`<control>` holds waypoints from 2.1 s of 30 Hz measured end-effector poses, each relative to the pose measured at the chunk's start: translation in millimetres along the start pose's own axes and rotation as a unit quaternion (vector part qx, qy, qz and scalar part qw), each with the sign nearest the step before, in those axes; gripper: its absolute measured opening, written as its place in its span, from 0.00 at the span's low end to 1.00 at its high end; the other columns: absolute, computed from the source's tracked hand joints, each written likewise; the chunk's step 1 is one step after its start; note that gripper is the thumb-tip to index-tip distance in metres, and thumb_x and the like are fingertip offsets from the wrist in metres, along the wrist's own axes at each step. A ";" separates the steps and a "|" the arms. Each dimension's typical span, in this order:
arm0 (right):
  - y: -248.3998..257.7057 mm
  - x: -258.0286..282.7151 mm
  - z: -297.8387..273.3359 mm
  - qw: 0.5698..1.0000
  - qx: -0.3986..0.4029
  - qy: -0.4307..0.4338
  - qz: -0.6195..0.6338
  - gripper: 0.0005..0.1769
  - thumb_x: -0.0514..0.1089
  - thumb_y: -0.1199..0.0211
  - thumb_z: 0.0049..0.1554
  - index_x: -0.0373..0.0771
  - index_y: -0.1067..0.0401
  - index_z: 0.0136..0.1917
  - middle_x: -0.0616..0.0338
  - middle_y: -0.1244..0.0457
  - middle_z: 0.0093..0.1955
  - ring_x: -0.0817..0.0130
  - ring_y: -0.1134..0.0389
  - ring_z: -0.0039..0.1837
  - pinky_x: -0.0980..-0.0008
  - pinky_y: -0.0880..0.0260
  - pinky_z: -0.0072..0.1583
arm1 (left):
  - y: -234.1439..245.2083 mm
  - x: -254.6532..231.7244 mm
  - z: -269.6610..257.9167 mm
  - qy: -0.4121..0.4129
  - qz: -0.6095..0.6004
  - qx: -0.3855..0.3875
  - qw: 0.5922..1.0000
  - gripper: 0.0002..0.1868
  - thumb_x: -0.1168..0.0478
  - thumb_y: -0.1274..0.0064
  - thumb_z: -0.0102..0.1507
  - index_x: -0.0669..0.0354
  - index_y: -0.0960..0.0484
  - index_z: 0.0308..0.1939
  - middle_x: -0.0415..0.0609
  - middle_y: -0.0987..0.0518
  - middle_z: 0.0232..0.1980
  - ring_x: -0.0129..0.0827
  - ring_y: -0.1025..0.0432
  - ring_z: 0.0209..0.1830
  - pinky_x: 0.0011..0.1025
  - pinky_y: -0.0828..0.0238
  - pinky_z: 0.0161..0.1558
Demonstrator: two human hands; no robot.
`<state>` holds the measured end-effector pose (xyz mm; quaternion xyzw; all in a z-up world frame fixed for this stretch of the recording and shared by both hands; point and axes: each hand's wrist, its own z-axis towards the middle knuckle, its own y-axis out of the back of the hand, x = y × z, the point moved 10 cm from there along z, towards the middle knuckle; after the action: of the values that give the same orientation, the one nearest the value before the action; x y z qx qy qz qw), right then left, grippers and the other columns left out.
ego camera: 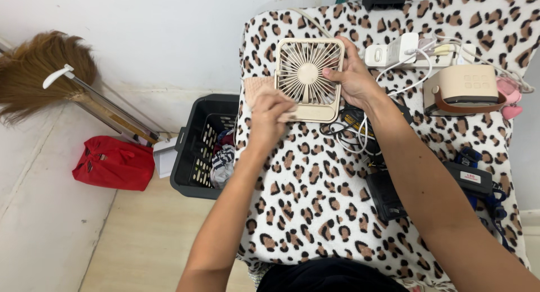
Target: The person wipes the front grille and casing of a small portable fan with a cloth. They rotate the fan to clean different sides and continue wiping the surface throughout the clip.
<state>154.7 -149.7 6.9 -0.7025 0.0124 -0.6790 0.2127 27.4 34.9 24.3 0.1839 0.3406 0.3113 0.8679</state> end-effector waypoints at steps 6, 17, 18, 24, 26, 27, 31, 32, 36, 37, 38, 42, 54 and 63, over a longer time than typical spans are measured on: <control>-2.3 3.0 -2.3 0.999 0.013 0.010 0.029 0.48 0.24 0.45 0.59 0.52 0.62 0.82 0.47 0.35 0.66 0.60 0.31 0.66 0.62 0.22 0.63 | 5.4 -15.0 0.5 -0.068 -0.001 0.001 0.998 0.15 0.77 0.42 0.57 0.56 0.11 0.42 0.45 0.17 0.47 0.36 0.27 0.52 0.30 0.28 0.59; 0.2 3.9 -4.6 0.999 -0.007 0.009 -0.040 0.47 0.25 0.46 0.59 0.49 0.64 0.83 0.45 0.36 0.68 0.59 0.32 0.67 0.64 0.24 0.65 | 26.5 39.3 -16.2 0.189 -0.169 0.003 0.967 0.20 0.78 0.39 0.55 0.54 0.11 0.47 0.47 0.16 0.49 0.32 0.21 0.50 0.26 0.25 0.53; 0.6 3.7 -4.8 0.998 -0.006 0.011 -0.054 0.48 0.25 0.46 0.59 0.48 0.64 0.83 0.45 0.37 0.69 0.59 0.32 0.68 0.64 0.24 0.66 | 26.8 41.5 -15.8 0.196 -0.181 0.000 0.964 0.17 0.76 0.36 0.57 0.54 0.12 0.47 0.47 0.16 0.49 0.32 0.21 0.50 0.25 0.26 0.53; -4.6 6.2 -10.6 0.998 -0.015 -0.010 -0.052 0.48 0.23 0.45 0.58 0.45 0.63 0.83 0.44 0.39 0.72 0.57 0.34 0.72 0.63 0.29 0.67 | 22.3 59.4 -30.8 0.276 -0.275 -0.025 0.921 0.13 0.74 0.41 0.62 0.58 0.13 0.48 0.50 0.16 0.56 0.28 0.23 0.51 0.23 0.26 0.49; -9.1 9.6 -13.5 0.997 -0.026 -0.030 -0.060 0.50 0.25 0.46 0.57 0.48 0.65 0.82 0.43 0.39 0.71 0.57 0.34 0.70 0.63 0.29 0.66 | 10.7 75.7 -45.9 0.369 -0.313 -0.023 0.875 0.13 0.73 0.42 0.63 0.60 0.12 0.50 0.53 0.16 0.53 0.33 0.32 0.38 0.28 0.36 0.38; -12.4 11.2 -14.7 0.997 -0.030 -0.039 -0.064 0.50 0.25 0.46 0.56 0.49 0.66 0.82 0.42 0.38 0.70 0.57 0.34 0.70 0.63 0.29 0.65 | 5.6 83.8 -54.5 0.413 -0.330 -0.023 0.848 0.13 0.73 0.42 0.63 0.61 0.12 0.51 0.54 0.15 0.51 0.35 0.36 0.32 0.30 0.41 0.32; -27.1 20.0 -17.6 0.989 -0.028 -0.049 -0.133 0.52 0.25 0.39 0.51 0.44 0.64 0.79 0.46 0.38 0.67 0.60 0.33 0.66 0.65 0.28 0.63 | 20.6 80.0 -42.5 0.291 -0.276 -0.060 0.914 0.13 0.71 0.40 0.64 0.66 0.13 0.52 0.53 0.18 0.45 0.28 0.27 0.45 0.23 0.30 0.50; -28.8 19.0 -18.9 0.990 -0.030 -0.059 -0.125 0.49 0.25 0.39 0.51 0.40 0.60 0.78 0.44 0.36 0.65 0.59 0.31 0.65 0.65 0.27 0.62 | 17.1 89.1 -50.2 0.339 -0.286 -0.069 0.894 0.14 0.71 0.40 0.64 0.68 0.13 0.54 0.54 0.21 0.39 0.29 0.32 0.39 0.25 0.32 0.46; -53.5 39.0 -23.5 0.997 0.071 0.026 -0.031 0.38 0.25 0.38 0.56 0.26 0.47 0.76 0.45 0.35 0.64 0.61 0.30 0.63 0.66 0.25 0.65 | 21.5 83.4 -49.7 0.317 -0.326 -0.134 0.881 0.14 0.68 0.40 0.63 0.68 0.15 0.53 0.50 0.15 0.49 0.23 0.25 0.45 0.20 0.28 0.50; -52.9 42.2 -23.3 0.997 0.060 0.033 -0.033 0.35 0.26 0.38 0.56 0.26 0.45 0.74 0.45 0.34 0.62 0.61 0.29 0.63 0.66 0.24 0.64 | 25.9 82.4 -47.4 0.317 -0.335 -0.147 0.875 0.14 0.68 0.40 0.63 0.69 0.15 0.53 0.51 0.15 0.50 0.24 0.25 0.46 0.21 0.29 0.52; -51.8 46.5 -23.1 0.997 0.048 0.040 -0.036 0.33 0.26 0.38 0.56 0.26 0.43 0.73 0.45 0.34 0.61 0.61 0.29 0.62 0.66 0.23 0.63 | 30.5 80.8 -44.1 0.316 -0.344 -0.161 0.869 0.15 0.68 0.40 0.64 0.69 0.16 0.54 0.51 0.15 0.50 0.24 0.25 0.46 0.22 0.29 0.53; -49.9 70.4 -32.4 0.996 0.059 0.062 0.002 0.28 0.28 0.37 0.60 0.25 0.42 0.70 0.42 0.34 0.57 0.57 0.28 0.58 0.63 0.21 0.59 | 30.6 64.5 -26.1 0.311 -0.548 -0.169 0.758 0.16 0.70 0.41 0.64 0.72 0.19 0.55 0.53 0.16 0.50 0.29 0.23 0.48 0.26 0.26 0.54; -83.3 154.7 -106.6 0.959 0.185 0.214 0.016 0.60 0.36 0.31 0.62 0.48 0.75 0.86 0.50 0.54 0.85 0.60 0.52 0.84 0.60 0.42 0.84 | 95.3 -35.3 41.7 0.183 -0.560 -0.132 0.797 0.13 0.76 0.41 0.64 0.75 0.17 0.53 0.58 0.15 0.48 0.32 0.21 0.45 0.29 0.23 0.53; -66.4 160.8 -130.8 0.959 0.162 0.233 0.020 0.53 0.27 0.33 0.58 0.37 0.62 0.85 0.50 0.47 0.79 0.64 0.46 0.79 0.66 0.44 0.83 | 109.1 -69.9 54.0 0.149 -0.571 -0.128 0.797 0.13 0.77 0.43 0.66 0.75 0.18 0.54 0.58 0.16 0.50 0.32 0.21 0.47 0.29 0.23 0.54</control>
<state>23.7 -175.5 178.8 -0.4808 -0.0343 -0.8124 0.3281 -19.9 63.2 153.4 -0.2052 0.4664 -0.1760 0.8423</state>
